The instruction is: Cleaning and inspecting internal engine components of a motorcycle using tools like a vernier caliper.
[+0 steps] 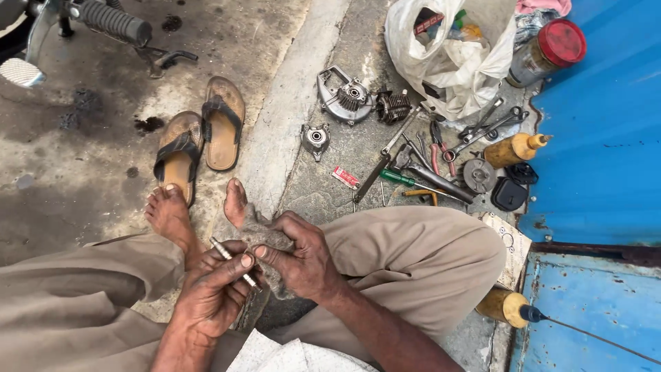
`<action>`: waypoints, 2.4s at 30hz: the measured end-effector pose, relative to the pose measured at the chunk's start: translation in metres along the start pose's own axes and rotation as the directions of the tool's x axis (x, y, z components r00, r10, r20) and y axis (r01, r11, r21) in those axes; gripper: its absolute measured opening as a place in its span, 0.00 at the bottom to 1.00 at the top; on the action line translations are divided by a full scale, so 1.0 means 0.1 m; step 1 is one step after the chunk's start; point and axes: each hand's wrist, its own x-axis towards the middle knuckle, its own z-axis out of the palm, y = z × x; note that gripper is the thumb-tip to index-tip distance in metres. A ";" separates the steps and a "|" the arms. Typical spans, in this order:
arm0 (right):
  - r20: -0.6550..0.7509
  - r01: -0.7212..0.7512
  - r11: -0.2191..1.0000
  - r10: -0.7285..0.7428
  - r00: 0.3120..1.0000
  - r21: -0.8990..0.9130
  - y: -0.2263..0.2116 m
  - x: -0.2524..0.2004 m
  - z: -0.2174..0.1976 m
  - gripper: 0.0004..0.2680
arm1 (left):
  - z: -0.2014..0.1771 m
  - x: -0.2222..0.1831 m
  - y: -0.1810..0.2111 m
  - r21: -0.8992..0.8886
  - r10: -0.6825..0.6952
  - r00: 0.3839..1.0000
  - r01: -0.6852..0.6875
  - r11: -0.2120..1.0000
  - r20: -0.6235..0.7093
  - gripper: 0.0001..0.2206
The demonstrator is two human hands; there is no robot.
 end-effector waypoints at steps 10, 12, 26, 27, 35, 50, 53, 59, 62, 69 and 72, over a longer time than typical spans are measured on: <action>0.126 -0.352 0.647 0.369 0.921 0.676 0.06 -0.09 0.15 0.07 | -0.37 -0.05 0.06 0.094 0.129 0.964 -0.154 0.984 0.233 0.15; 0.222 -0.439 0.391 0.488 0.844 0.809 0.09 -0.04 0.15 0.07 | -0.37 -0.03 0.08 0.107 0.132 0.963 -0.161 0.981 0.237 0.15; -0.528 -0.675 0.505 0.422 0.737 -0.538 1.77 0.21 -1.05 0.18 | 0.41 0.30 0.16 -0.241 0.235 0.946 -0.180 0.954 0.222 0.22; -0.520 -0.673 0.506 0.428 0.739 -0.540 1.87 0.30 -1.13 0.18 | 0.39 0.33 0.14 -0.242 0.238 0.948 -0.185 0.953 0.213 0.22; -0.570 -0.902 0.282 0.702 0.426 -0.327 2.35 0.52 -1.49 0.15 | 0.38 0.57 0.01 -0.342 0.208 0.939 -0.107 0.933 0.273 0.21; -0.154 -0.229 0.578 0.537 0.830 0.784 0.98 0.30 -0.66 0.06 | 0.20 0.88 -0.25 -0.259 0.184 0.983 -0.174 0.950 0.013 0.18; -0.235 -0.169 0.723 0.422 0.875 0.670 0.96 0.49 -0.21 0.09 | 0.16 0.95 -0.27 -0.228 0.210 0.977 -0.209 0.951 -0.021 0.17; -0.118 -0.220 0.737 0.377 0.919 0.639 1.02 0.63 0.30 0.19 | -0.09 1.16 -0.46 -0.178 0.363 0.932 -0.360 0.916 -0.012 0.15; -0.185 -0.191 0.560 0.546 0.817 0.806 1.03 0.87 0.40 0.17 | 0.04 1.10 -0.30 -0.123 0.358 0.921 -0.377 0.918 -0.152 0.16; -0.258 -0.034 0.578 0.416 0.872 0.815 0.99 1.08 0.59 0.18 | 0.32 0.67 -0.14 0.145 0.342 0.664 -0.335 0.931 -0.665 0.17; -0.166 -0.112 0.691 0.323 0.932 0.714 0.85 1.03 0.66 0.21 | 0.35 0.74 -0.13 -0.075 0.211 0.813 -0.298 0.952 -0.543 0.16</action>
